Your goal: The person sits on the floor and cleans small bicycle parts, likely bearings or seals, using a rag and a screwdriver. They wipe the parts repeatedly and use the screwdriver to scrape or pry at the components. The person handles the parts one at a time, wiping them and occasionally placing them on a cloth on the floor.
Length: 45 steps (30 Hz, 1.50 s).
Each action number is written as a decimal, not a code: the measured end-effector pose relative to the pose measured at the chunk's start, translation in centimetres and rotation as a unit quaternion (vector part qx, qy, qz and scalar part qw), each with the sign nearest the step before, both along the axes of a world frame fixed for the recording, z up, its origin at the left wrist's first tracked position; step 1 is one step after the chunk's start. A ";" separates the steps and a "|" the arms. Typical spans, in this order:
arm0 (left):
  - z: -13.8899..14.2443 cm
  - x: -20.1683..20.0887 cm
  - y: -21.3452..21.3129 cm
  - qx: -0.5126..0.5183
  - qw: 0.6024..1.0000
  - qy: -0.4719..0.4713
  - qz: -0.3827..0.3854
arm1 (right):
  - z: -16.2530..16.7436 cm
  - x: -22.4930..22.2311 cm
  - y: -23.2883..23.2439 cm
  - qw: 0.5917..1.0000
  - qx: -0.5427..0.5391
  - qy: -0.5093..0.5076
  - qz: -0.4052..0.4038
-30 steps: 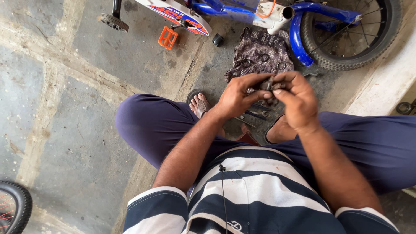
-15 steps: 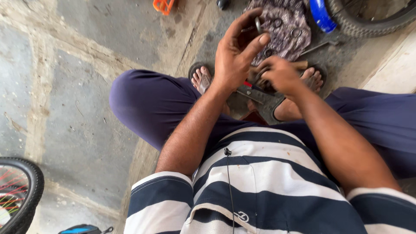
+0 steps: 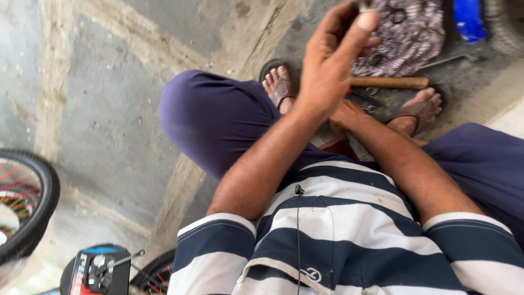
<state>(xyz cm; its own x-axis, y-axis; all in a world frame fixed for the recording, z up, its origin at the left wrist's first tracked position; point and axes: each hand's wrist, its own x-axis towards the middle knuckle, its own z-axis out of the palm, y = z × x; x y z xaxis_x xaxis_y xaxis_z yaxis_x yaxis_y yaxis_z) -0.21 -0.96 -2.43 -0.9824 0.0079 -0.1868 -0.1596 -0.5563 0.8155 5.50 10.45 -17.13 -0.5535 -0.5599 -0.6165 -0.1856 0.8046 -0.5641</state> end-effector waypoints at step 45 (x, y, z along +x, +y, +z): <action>2.3 -4.0 0.9 0.237 0.941 0.039 -0.237 | 23.5 -3.3 10.9 0.715 -0.517 0.201 -0.426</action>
<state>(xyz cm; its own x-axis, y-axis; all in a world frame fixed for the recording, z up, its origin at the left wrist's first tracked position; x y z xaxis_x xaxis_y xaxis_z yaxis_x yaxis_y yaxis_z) -4.26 -0.10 -0.15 -0.8584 0.5126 0.0209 -0.4308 -0.7424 0.5131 2.24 21.35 6.35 -0.9810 0.0442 0.1889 -0.1921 -0.0854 -0.9776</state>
